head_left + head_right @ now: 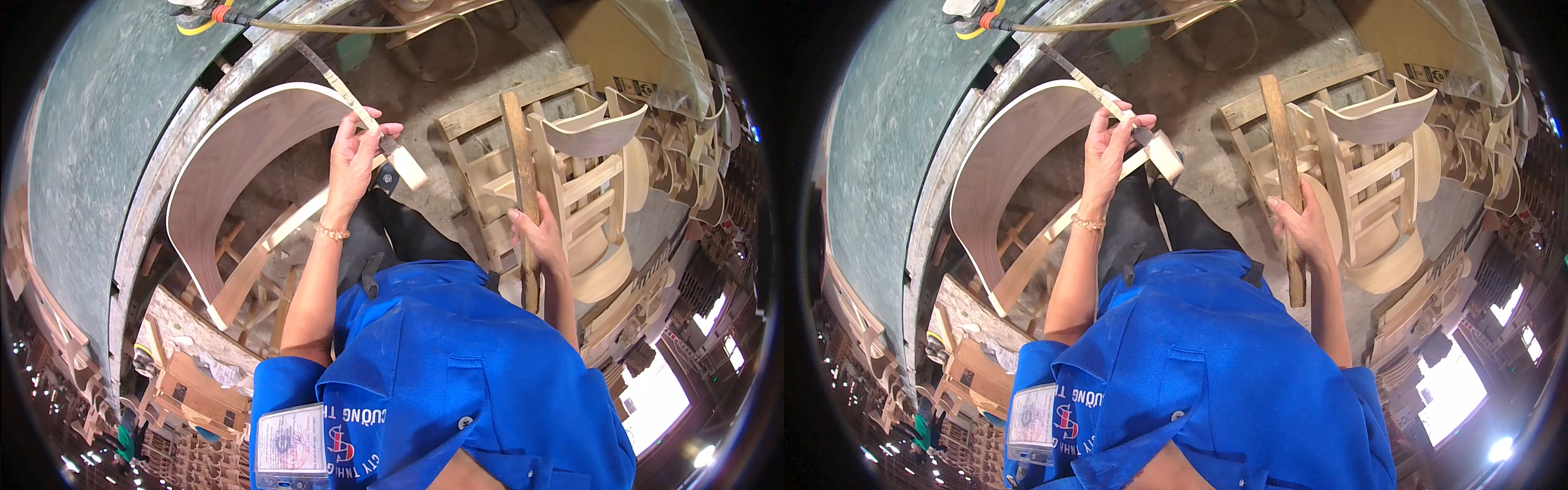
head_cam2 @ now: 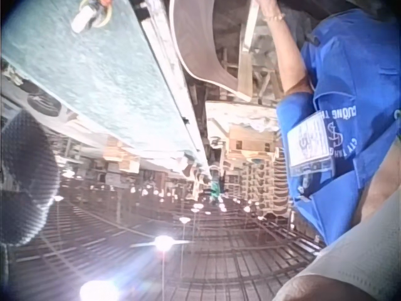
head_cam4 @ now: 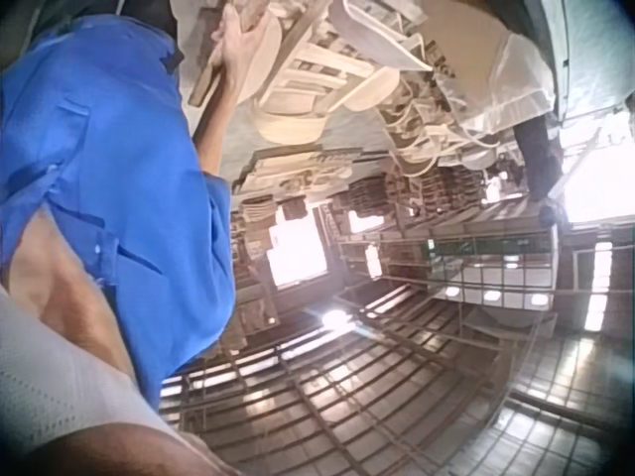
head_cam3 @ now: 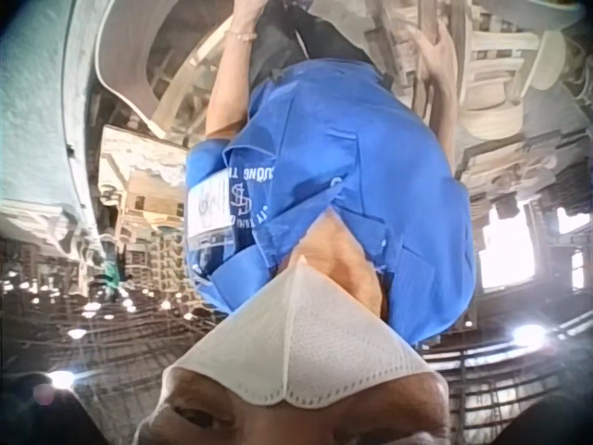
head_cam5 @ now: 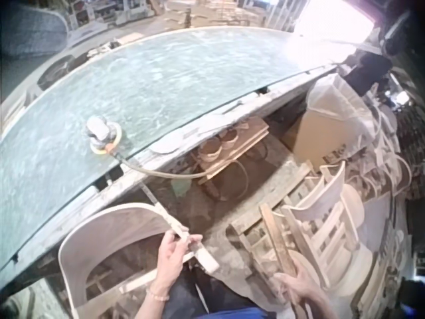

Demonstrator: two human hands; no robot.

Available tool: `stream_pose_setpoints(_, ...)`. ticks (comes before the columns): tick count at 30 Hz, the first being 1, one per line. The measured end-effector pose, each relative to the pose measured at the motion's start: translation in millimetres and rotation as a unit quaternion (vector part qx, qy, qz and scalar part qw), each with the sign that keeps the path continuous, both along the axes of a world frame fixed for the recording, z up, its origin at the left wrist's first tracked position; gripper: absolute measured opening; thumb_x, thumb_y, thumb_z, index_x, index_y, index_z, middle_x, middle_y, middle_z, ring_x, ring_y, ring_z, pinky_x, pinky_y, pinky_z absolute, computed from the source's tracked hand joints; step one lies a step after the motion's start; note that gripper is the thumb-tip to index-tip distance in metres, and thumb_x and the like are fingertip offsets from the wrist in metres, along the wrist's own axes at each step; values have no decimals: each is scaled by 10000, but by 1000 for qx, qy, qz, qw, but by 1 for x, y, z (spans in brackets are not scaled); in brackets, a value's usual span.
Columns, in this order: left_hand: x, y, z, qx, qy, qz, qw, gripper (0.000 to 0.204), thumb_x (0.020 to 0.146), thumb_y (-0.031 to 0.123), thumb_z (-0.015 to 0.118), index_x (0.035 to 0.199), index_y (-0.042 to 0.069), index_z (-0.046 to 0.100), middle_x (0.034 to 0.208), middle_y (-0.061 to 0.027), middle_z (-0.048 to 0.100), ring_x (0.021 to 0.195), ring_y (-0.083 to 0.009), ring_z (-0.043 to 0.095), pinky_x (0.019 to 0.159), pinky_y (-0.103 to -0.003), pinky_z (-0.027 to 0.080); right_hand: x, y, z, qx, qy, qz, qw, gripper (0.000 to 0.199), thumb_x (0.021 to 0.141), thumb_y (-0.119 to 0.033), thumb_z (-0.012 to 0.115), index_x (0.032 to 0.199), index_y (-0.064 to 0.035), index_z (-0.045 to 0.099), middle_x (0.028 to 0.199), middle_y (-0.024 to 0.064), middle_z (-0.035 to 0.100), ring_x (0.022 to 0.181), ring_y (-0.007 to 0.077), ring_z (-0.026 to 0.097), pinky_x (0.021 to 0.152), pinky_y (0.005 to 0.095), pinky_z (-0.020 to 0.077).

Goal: The person sands curved wooden chair parts using a handheld orbital sander. They repeatedly pick up pieces, sand flat and curved surfaces, flip the parts, and place them back on the workbench or floor.

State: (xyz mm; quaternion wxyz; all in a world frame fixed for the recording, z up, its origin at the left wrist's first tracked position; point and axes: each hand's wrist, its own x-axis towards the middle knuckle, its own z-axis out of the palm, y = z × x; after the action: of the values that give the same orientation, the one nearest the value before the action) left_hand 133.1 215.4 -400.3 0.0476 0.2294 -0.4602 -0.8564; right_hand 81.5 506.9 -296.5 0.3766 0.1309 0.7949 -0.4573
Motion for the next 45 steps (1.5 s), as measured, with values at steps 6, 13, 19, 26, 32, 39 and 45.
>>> stream_pose_setpoints(6, 2, -2, -1, -13, -10, -22, 1000, 234, 989, 185, 469, 1200, 87, 440, 1067, -152, 658, 1004, -180, 621, 890, -318, 486, 0, -1, -1, 10, 1, 5, 1000, 443, 843, -184, 664, 1213, -41, 468, 733, 17, 526, 575, 100, 516, 553, 242, 446)
stream_pose_setpoints(13, 2, 1, 1, -46, -11, -14, 999, 225, 984, 184, 482, 1180, 77, 454, 1026, -116, 671, 887, -109, 586, 784, -261, 454, -1, -1, -1, 14, -9, 11, 1000, 491, 839, -184, 668, 1254, -36, 452, 761, 23, 533, 594, 100, 524, 557, 242, 451)
stream_pose_setpoints(19, 4, 13, 2, -134, -15, 19, 991, 193, 975, 160, 491, 1142, 63, 488, 954, -53, 692, 624, 7, 458, 569, -170, 366, 1, 0, -4, 5, 4, -1, 1000, 497, 809, -209, 696, 1217, -26, 478, 787, 19, 536, 556, 90, 505, 531, 238, 431)
stream_pose_setpoints(26, 6, 16, -2, -170, 6, 28, 985, 182, 973, 151, 491, 1130, 62, 503, 959, -45, 692, 653, -9, 471, 566, -182, 373, 2, -3, -5, 7, 4, 7, 1000, 534, 802, -201, 703, 1242, -13, 466, 806, 21, 544, 566, 87, 500, 528, 230, 425)
stream_pose_setpoints(32, 4, 7, 13, -203, -39, -51, 977, 202, 981, 167, 489, 1141, 44, 487, 980, -91, 685, 942, -113, 604, 872, -279, 454, -1, -1, 0, -21, 6, 50, 998, 597, 800, -204, 706, 1299, -17, 438, 841, 35, 556, 614, 94, 514, 549, 241, 437)
stream_pose_setpoints(39, 8, 12, 3, -196, -14, -5, 980, 199, 983, 156, 480, 1142, 37, 483, 975, -95, 682, 954, -120, 608, 887, -287, 456, -12, -9, 16, 2, 40, 105, 994, 737, 782, -223, 739, 1395, -52, 367, 1066, 81, 561, 841, 138, 556, 663, 267, 477)
stream_pose_setpoints(45, 7, 13, 7, -215, -5, -12, 976, 169, 976, 110, 471, 1125, 33, 494, 977, -102, 680, 928, -130, 624, 870, -290, 472, -35, -46, 58, -27, 94, 164, 982, 820, 757, -212, 765, 1446, -117, 330, 1413, 111, 420, 1292, 231, 414, 1054, 366, 351)
